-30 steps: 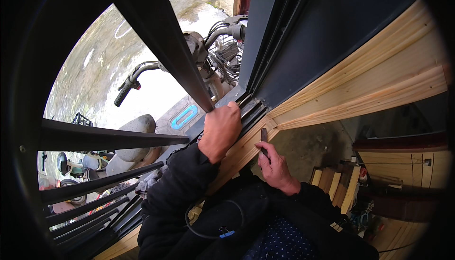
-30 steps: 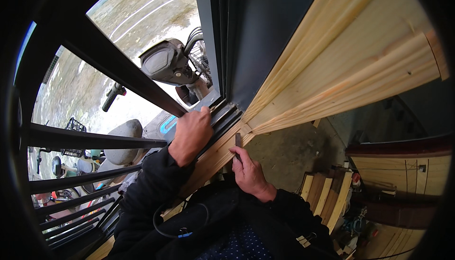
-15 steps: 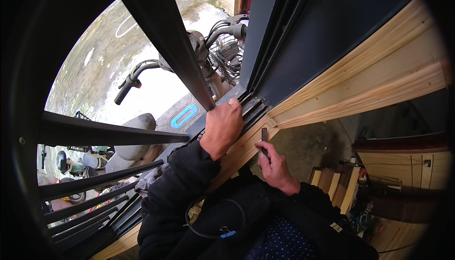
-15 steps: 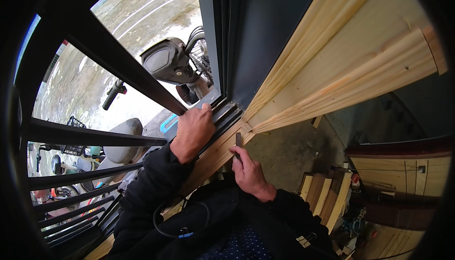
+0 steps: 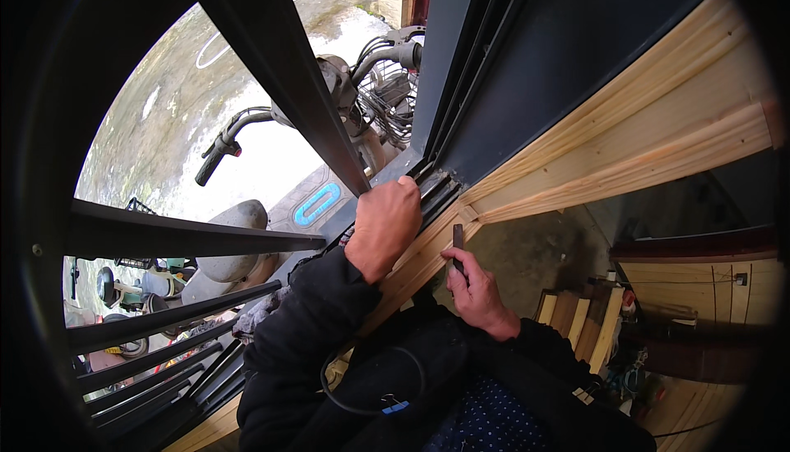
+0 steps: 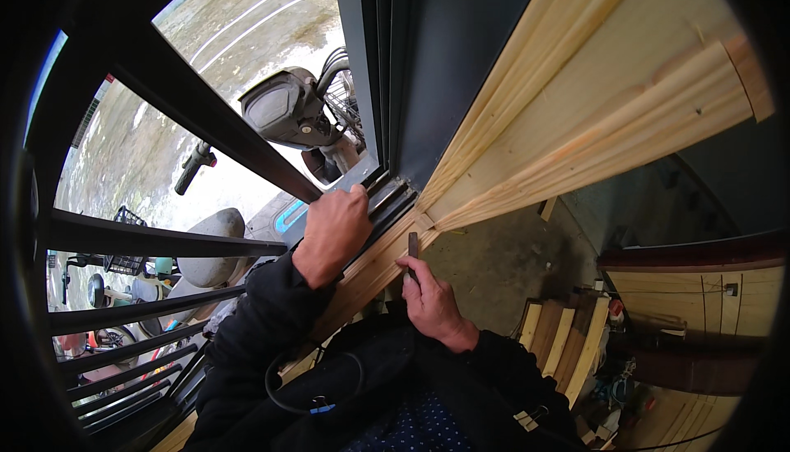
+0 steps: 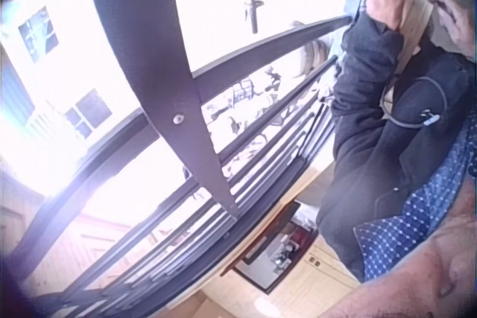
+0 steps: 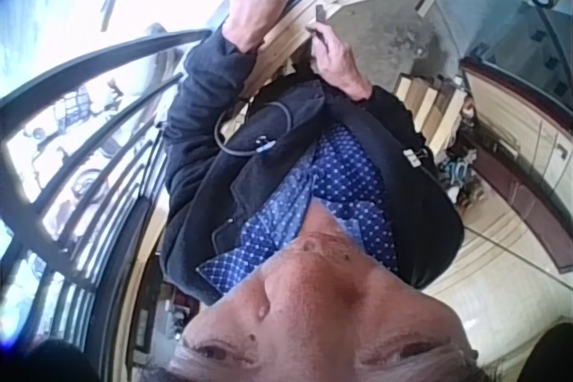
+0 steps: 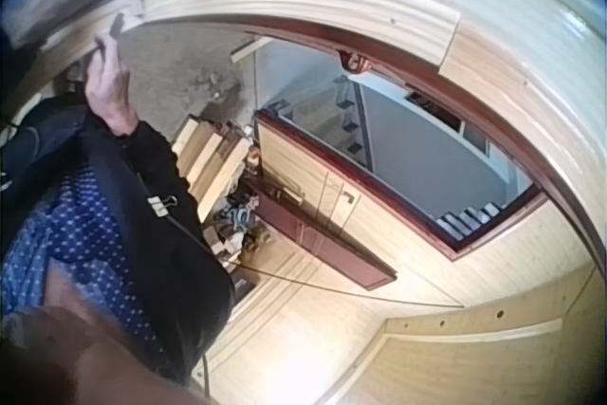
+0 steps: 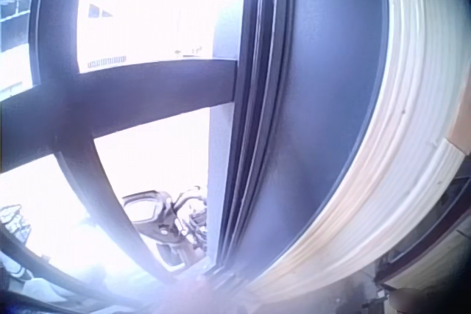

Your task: The person cleans the window sill with a cloth and screwdriver, then uses a wooden stick to apply a substance into the gap between the window frame and the sill. They repeatedly wipe and scrape the area with a cloth and a metal tool.

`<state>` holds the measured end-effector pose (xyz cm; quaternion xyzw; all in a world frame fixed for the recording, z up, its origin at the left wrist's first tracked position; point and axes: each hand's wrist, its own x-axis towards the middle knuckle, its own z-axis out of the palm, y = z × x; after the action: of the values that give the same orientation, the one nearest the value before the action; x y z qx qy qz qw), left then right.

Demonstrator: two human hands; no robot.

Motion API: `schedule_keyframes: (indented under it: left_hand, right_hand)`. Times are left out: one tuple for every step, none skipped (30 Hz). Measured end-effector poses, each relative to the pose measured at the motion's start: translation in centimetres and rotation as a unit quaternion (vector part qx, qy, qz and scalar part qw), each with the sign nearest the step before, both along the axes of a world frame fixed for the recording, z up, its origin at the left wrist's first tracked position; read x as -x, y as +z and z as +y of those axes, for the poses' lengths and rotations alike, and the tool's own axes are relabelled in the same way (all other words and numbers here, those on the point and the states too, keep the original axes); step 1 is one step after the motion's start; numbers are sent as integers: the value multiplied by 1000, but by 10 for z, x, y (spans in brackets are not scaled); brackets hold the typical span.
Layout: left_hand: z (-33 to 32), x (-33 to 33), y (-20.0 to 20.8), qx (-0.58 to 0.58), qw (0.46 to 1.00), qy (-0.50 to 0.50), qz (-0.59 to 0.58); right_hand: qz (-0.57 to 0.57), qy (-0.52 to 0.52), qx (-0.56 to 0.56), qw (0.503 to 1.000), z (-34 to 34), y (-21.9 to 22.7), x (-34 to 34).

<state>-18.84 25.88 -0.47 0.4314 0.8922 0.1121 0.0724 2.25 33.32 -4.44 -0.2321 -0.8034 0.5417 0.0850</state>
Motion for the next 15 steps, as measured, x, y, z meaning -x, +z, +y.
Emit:
schedule_keyframes:
  left_hand:
    - [-2, 0, 2, 0, 1000, -2, 2]
    - [-2, 0, 3, 6, 1000, -2, 5]
    - [-2, 0, 4, -1, 1000, -5, 4]
    - [-2, 1, 5, -2, 1000, -5, 6]
    - [-2, 1, 6, 2, 1000, -3, 8]
    - [-1, 2, 5, -7, 1000, 0, 5]
    - [1, 2, 5, -12, 1000, 4, 2]
    - [2, 2, 4, -15, 1000, 9, 6]
    - [5, 3, 2, -19, 1000, 7, -3]
    - [8, 5, 1, -22, 1000, 5, -5]
    - [11, 6, -1, -26, 1000, 4, -1]
    - [14, 7, -2, -37, 999, 2, -13]
    - [16, 8, -3, -48, 999, -1, -20]
    - [17, 8, -4, -46, 998, -4, -37]
    - [17, 7, -3, -52, 999, -5, -12]
  right_hand:
    - [0, 0, -2, 1000, 0, 0, 0]
    - [-1, -1, 1, 1000, 0, 0, 0]
    - [1, -1, -2, 1000, 0, 0, 0]
    - [1, -1, 0, 1000, -1, 0, 1]
    - [-3, -3, 8, 1000, -1, 0, 2]
    - [1, 0, 2, 1000, -1, 0, 2]
    - [1, 0, 0, 1000, -1, 0, 2]
    - [0, -1, 3, 1000, -1, 0, 2]
    - [-2, 0, 0, 1000, -1, 0, 2]
    - [-5, 0, 0, 1000, -1, 1, 2]
    - [-7, -2, 4, 1000, -1, 1, 2]
    - [-4, -2, 0, 1000, -1, 1, 2]
    - [-1, -4, -1, 1000, -1, 1, 2]
    - [-1, -8, 3, 1000, -2, 1, 2]
    - [-6, -6, 1, 1000, -3, 2, 2]
